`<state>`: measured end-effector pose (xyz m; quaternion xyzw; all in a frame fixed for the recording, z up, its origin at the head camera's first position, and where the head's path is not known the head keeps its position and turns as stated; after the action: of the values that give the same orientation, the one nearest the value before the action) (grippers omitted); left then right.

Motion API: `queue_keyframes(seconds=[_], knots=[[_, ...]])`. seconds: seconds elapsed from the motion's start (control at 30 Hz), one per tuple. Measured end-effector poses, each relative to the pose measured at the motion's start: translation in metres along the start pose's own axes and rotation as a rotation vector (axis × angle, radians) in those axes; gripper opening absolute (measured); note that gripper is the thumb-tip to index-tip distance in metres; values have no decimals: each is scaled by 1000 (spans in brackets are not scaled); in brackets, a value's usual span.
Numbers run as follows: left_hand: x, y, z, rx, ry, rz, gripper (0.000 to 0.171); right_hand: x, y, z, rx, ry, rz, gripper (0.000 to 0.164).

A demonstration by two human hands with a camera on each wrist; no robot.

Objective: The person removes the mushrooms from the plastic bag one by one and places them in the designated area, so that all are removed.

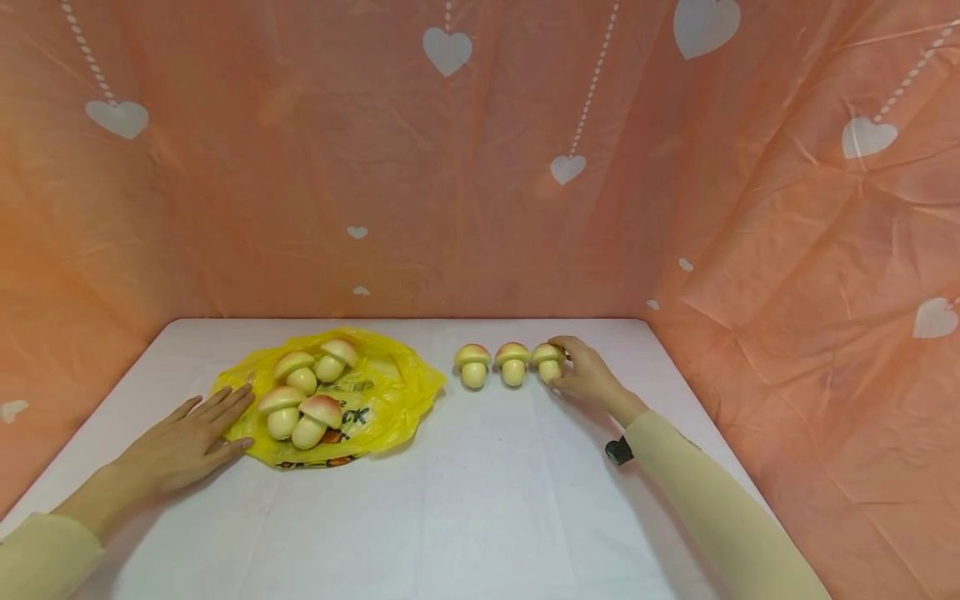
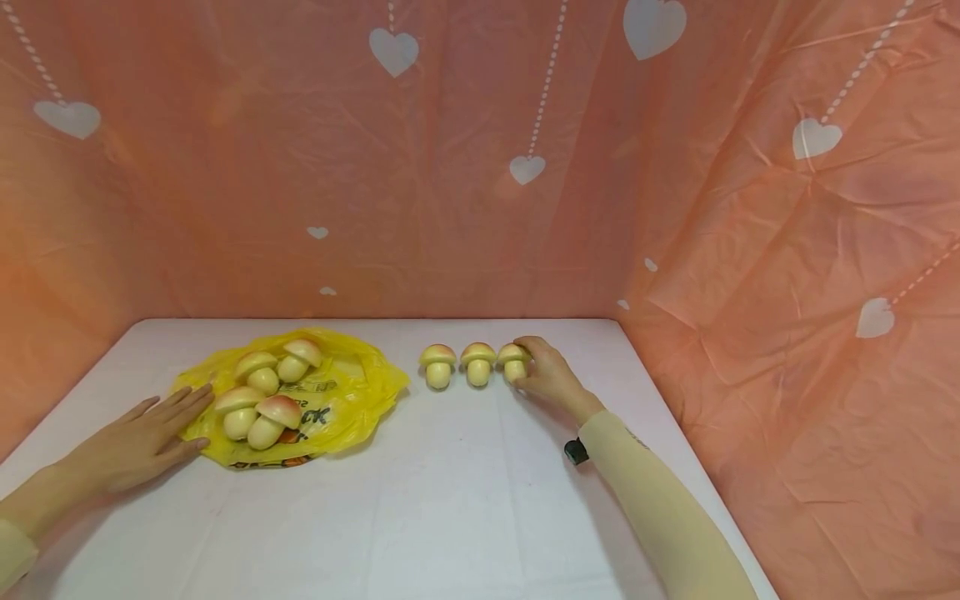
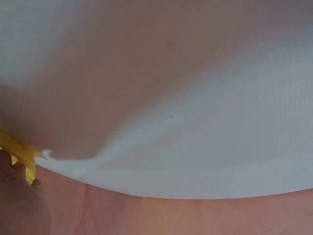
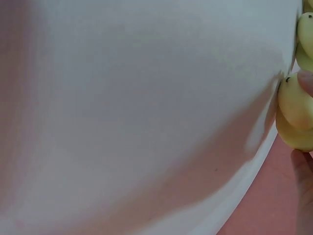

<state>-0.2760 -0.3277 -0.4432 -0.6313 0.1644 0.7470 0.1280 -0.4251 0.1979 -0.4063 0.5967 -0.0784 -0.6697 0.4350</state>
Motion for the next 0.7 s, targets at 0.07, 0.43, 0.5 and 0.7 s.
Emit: queue_keyframes(seconds=[0.07, 0.43, 0.5, 0.7], knots=[[1, 0, 0, 1, -5, 2, 72, 0, 0, 0, -2, -2, -4, 68], [4, 2, 1, 8, -27, 12, 72, 1, -2, -2, 8, -3, -10, 70], [4, 2, 1, 9, -29, 10, 72, 1, -2, -2, 13, 1, -13, 71], [4, 2, 0, 1, -15, -2, 72, 2, -2, -1, 17, 8, -24, 74]])
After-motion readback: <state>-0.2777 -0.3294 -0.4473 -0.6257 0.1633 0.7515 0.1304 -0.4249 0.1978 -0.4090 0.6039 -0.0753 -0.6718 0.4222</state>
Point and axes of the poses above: each hand's wrist, its own z-axis towards the middle knuckle, its own x-axis out of the palm, y = z × x, the point moved 10 cm from there along z, towards the middle knuckle, and after that the axes turned 9 degrees about z, right-handed, at the moved point
